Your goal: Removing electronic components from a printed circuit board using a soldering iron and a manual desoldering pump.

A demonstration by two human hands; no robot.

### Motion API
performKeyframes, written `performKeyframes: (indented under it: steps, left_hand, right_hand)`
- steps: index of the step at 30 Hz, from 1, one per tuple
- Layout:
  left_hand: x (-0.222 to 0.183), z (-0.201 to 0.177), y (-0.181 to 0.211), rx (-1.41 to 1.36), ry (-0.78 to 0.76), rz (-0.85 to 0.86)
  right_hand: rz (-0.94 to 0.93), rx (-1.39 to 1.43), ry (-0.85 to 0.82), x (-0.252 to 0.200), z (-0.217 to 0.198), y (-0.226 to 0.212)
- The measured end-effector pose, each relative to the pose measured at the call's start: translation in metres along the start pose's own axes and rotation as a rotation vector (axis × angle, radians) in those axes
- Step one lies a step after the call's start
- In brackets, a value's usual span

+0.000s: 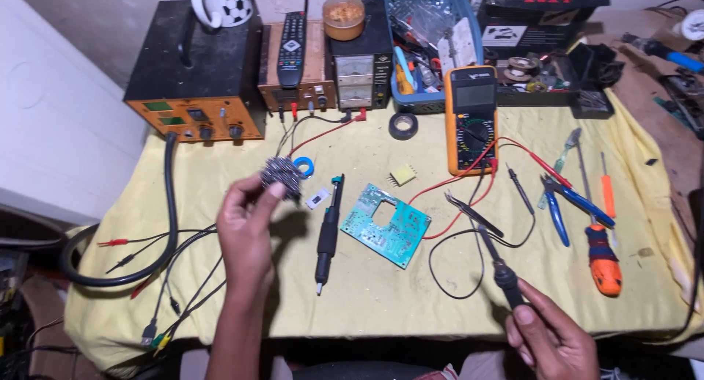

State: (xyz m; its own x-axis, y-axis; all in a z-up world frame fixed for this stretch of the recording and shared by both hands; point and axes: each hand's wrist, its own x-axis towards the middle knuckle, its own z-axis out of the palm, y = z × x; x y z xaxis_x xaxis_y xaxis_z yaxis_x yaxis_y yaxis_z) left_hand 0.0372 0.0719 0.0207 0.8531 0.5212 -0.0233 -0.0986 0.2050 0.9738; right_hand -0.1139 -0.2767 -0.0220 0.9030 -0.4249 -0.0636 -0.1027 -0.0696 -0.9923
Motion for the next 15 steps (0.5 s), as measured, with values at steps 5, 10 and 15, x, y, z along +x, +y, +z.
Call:
performKeyframes:
  steps: [5,10,15]
  left_hand:
    - [0.080,-0.045,0.011,0.511,0.005,0.292]
    - [0.136,-0.080,-0.036,0.975,-0.088,0.516]
    - [0.036,-0.026,0.002,0.682,-0.066,0.239]
  right_hand:
    - [0.027,0.098,-0.009,0.000,-0.010,0.028]
    - [0.148,0.104,-0.006,0.000,-0.004,0.023]
    - [0.190,0.027,0.021,0.003,0.012,0.014]
